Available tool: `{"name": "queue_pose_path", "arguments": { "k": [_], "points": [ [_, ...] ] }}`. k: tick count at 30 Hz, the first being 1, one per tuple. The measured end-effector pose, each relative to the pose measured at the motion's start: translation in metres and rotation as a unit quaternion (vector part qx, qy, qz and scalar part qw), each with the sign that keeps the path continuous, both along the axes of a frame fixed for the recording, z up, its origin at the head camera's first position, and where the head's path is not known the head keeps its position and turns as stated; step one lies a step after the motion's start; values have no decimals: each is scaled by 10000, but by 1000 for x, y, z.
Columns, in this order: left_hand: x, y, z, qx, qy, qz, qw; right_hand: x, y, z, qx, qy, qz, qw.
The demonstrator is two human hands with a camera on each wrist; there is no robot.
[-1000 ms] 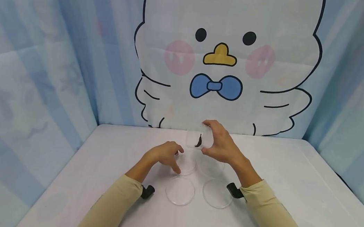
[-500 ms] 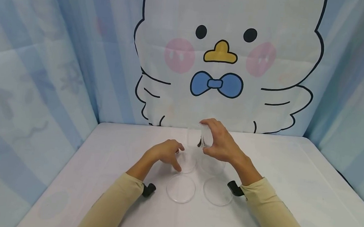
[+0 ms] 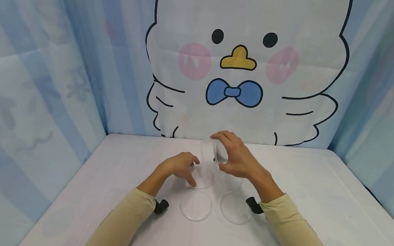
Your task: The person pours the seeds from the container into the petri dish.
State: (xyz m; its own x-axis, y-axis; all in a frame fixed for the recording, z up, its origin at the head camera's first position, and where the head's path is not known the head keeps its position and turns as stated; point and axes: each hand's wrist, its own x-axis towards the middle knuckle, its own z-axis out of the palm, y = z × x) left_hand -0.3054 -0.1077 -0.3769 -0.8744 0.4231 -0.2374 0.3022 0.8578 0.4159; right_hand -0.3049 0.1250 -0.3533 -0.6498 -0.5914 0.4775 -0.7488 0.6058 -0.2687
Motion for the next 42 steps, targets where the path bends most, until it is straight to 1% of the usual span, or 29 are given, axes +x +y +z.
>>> {"name": "queue_pose_path", "arguments": {
  "k": [4, 19, 31, 42],
  "points": [
    [0, -1, 1, 29, -22, 16, 10000, 1, -1, 0, 105, 99, 84, 9999],
    [-1, -1, 1, 4, -14, -38, 10000, 2, -2, -1, 288, 197, 65, 9994],
    [-2, -2, -1, 1, -10, -62, 10000, 1, -2, -4, 443, 345, 104, 9984],
    [-2, -1, -2, -38, 13, -41, 10000, 1, -3, -7, 478, 487, 145, 9976]
  ]
}}
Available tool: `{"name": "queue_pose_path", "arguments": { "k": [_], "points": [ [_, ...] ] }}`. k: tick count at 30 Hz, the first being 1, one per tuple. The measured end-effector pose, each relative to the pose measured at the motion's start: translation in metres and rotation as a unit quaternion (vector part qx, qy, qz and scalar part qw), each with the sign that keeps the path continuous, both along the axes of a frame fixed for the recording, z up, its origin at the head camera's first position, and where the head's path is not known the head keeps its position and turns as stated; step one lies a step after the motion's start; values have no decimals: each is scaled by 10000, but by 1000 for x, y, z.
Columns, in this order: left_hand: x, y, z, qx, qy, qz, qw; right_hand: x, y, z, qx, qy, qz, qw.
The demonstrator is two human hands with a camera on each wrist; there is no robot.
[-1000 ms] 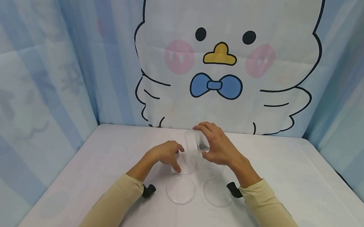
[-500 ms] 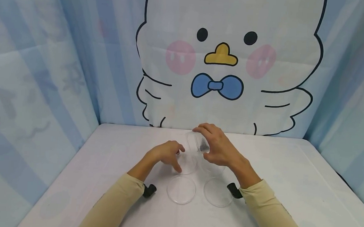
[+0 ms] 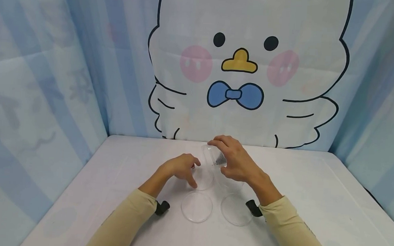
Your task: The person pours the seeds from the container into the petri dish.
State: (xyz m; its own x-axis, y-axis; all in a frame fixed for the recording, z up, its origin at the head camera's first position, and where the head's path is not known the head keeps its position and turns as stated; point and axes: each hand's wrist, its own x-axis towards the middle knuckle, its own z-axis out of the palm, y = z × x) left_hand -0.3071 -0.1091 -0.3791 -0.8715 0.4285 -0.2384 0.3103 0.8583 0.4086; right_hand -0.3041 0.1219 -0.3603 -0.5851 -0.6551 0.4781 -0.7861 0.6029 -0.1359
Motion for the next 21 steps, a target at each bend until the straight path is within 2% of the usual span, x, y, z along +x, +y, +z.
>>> {"name": "queue_pose_path", "arguments": {
  "k": [21],
  "points": [
    [3, 2, 2, 73, -78, 150, 9998, 2, -1, 1, -56, 191, -30, 9998]
  ]
}}
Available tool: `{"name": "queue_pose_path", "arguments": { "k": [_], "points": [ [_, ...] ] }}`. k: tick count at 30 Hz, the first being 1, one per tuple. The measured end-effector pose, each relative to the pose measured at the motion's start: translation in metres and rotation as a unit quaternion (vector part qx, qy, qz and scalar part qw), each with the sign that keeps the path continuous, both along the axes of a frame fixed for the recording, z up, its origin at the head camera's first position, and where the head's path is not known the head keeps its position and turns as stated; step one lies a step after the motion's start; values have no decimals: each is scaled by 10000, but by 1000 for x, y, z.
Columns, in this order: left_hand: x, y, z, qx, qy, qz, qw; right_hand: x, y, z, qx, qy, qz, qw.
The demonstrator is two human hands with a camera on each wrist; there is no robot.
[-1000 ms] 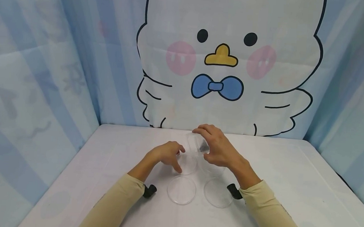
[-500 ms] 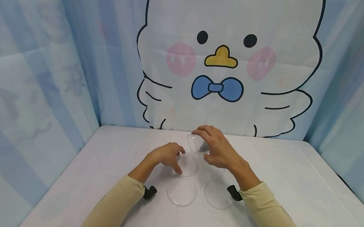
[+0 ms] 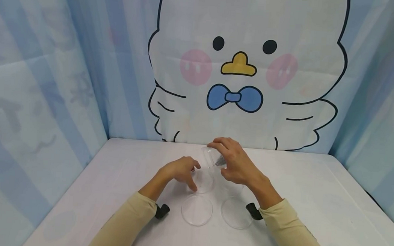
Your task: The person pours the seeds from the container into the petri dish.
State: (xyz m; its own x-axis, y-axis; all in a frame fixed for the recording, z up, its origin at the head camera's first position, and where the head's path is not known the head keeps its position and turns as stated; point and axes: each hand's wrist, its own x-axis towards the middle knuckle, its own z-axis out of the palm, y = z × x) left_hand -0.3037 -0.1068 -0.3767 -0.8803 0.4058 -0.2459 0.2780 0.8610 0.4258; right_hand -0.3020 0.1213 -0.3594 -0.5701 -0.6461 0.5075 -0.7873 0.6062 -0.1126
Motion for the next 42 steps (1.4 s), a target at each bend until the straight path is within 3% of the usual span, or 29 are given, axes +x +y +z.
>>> {"name": "queue_pose_path", "arguments": {
  "k": [16, 42],
  "points": [
    [1, 0, -4, 48, 140, -116, 9998, 6, -2, 1, -11, 175, -54, 9998],
    [6, 1, -3, 179, 132, 57, 9997, 9, -3, 2, -45, 327, 39, 9994]
  ]
}}
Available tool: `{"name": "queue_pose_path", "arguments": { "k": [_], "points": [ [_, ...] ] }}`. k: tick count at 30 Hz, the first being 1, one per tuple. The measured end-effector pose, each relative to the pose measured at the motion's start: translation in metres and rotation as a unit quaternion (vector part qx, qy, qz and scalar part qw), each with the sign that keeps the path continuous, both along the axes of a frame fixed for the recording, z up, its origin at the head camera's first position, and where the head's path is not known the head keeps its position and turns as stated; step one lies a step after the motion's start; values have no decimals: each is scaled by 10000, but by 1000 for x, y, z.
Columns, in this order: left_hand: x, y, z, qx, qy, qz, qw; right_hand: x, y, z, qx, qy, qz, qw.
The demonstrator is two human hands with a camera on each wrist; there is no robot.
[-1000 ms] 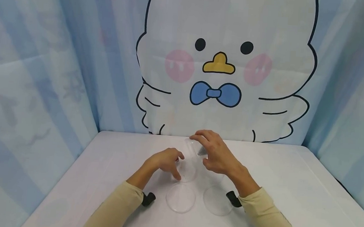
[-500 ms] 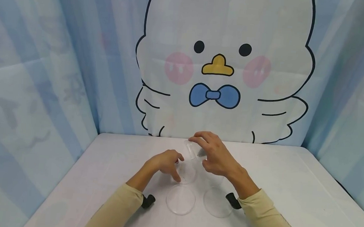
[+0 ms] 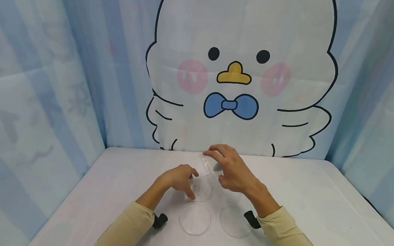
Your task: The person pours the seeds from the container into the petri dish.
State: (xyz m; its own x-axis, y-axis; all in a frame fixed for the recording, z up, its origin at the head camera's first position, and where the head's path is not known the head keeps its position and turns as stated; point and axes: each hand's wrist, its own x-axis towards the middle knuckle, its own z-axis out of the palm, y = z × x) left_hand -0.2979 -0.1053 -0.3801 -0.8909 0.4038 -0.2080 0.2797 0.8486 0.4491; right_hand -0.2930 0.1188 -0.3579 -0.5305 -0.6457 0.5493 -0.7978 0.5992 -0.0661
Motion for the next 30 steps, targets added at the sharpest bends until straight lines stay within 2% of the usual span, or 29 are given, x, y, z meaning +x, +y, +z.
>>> {"name": "queue_pose_path", "arguments": {
  "k": [10, 30],
  "points": [
    [0, 0, -2, 47, 100, -165, 9998, 2, 0, -2, 37, 9, -21, 10000],
    [-1, -1, -2, -16, 105, -91, 9999, 1, 0, -1, 79, 59, 22, 9999]
  ]
}}
